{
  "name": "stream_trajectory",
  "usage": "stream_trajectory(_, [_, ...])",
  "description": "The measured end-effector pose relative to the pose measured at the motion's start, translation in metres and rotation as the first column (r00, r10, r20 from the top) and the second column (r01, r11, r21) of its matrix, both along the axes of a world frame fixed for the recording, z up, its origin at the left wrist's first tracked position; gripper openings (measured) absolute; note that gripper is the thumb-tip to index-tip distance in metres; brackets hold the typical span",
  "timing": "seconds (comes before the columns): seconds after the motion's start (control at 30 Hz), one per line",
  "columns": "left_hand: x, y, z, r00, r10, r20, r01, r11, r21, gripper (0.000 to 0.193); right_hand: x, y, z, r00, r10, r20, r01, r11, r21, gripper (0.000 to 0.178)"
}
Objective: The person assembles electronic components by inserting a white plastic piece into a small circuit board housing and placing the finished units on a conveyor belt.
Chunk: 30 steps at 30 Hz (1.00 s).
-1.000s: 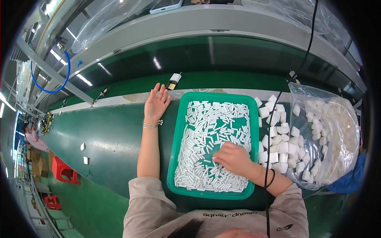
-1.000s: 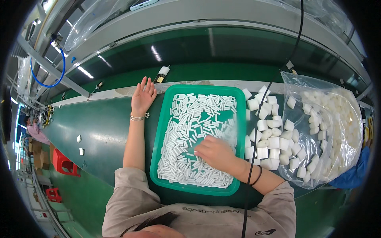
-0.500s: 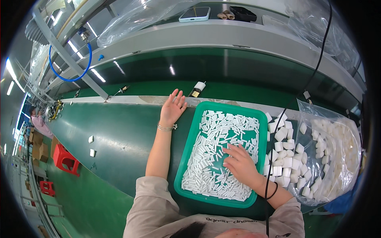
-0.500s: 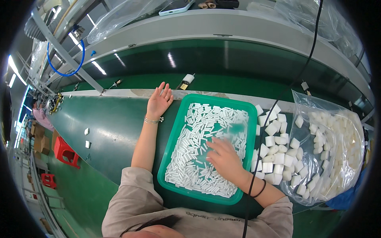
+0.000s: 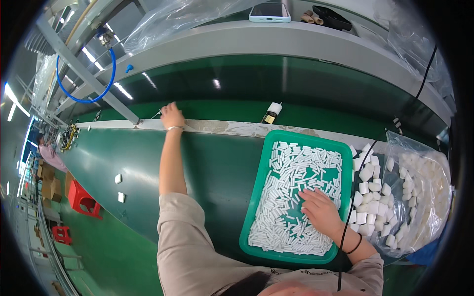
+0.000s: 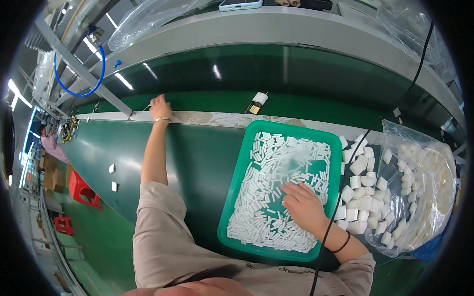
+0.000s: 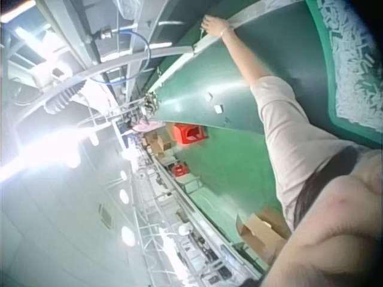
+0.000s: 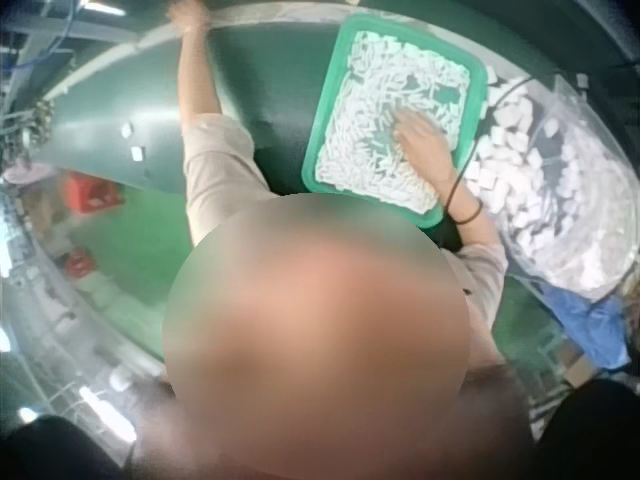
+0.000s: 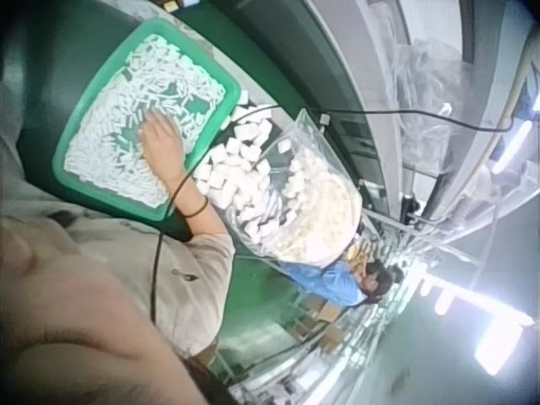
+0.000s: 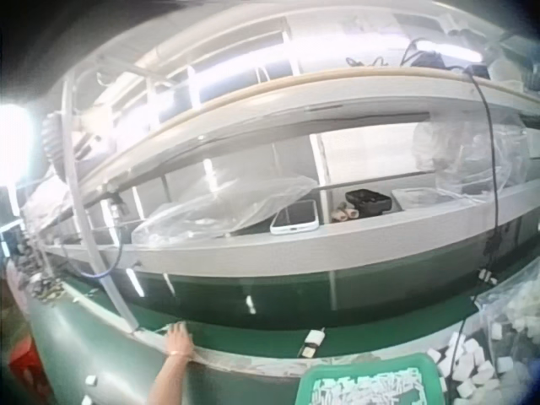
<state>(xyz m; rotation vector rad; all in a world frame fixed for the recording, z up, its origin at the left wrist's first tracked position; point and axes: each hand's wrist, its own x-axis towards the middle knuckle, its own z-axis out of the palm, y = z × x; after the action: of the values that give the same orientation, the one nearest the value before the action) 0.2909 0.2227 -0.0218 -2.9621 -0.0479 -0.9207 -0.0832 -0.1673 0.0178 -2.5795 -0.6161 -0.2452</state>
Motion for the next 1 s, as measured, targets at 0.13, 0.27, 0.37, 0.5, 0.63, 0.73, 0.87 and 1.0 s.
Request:
stream_trajectory(0.13, [0.030,0.047,-0.027,0.972,0.233,-0.034,-0.224,0.959,0.176,0.037,0.004,-0.003,-0.008,1.000,-0.008,-0.028,0.008,1.000,0.007,0.008])
stream_trajectory(0.27, [0.043,0.051,-0.021,0.949,0.248,-0.194,-0.208,0.956,0.204,0.037,0.000,-0.002,-0.008,0.999,-0.047,-0.006,0.047,0.998,0.043,0.009])
stream_trajectory(0.37, [0.033,0.039,0.000,0.946,0.277,-0.167,-0.224,0.934,0.280,0.031,0.002,-0.001,-0.008,0.998,-0.040,0.044,0.038,0.997,0.062,0.010])
stream_trajectory(0.5, [-0.015,-0.011,0.038,0.995,0.056,-0.087,-0.051,0.996,0.067,0.033,0.001,-0.009,-0.011,0.983,-0.091,0.161,0.060,0.981,0.185,0.015])
stream_trajectory(0.63, [-0.080,-0.055,0.037,0.757,-0.645,0.105,0.351,0.267,-0.897,0.030,0.008,-0.011,-0.005,0.983,-0.133,0.125,0.074,0.917,0.393,0.009])
stream_trajectory(0.73, [-0.174,-0.133,0.070,0.640,-0.761,0.109,0.064,-0.089,-0.994,0.032,0.006,-0.015,0.002,0.979,-0.193,0.069,0.137,0.869,0.476,0.014])
stream_trajectory(0.87, [-0.247,-0.201,0.070,0.403,-0.851,0.337,-0.134,-0.419,-0.898,0.034,0.004,-0.014,0.009,0.969,-0.245,-0.010,0.210,0.805,0.555,0.012])
stream_trajectory(1.0, [-0.285,-0.234,0.057,0.449,-0.832,0.326,-0.332,-0.493,-0.804,0.031,0.004,-0.017,0.001,0.949,-0.282,-0.138,0.269,0.506,0.819,0.009])
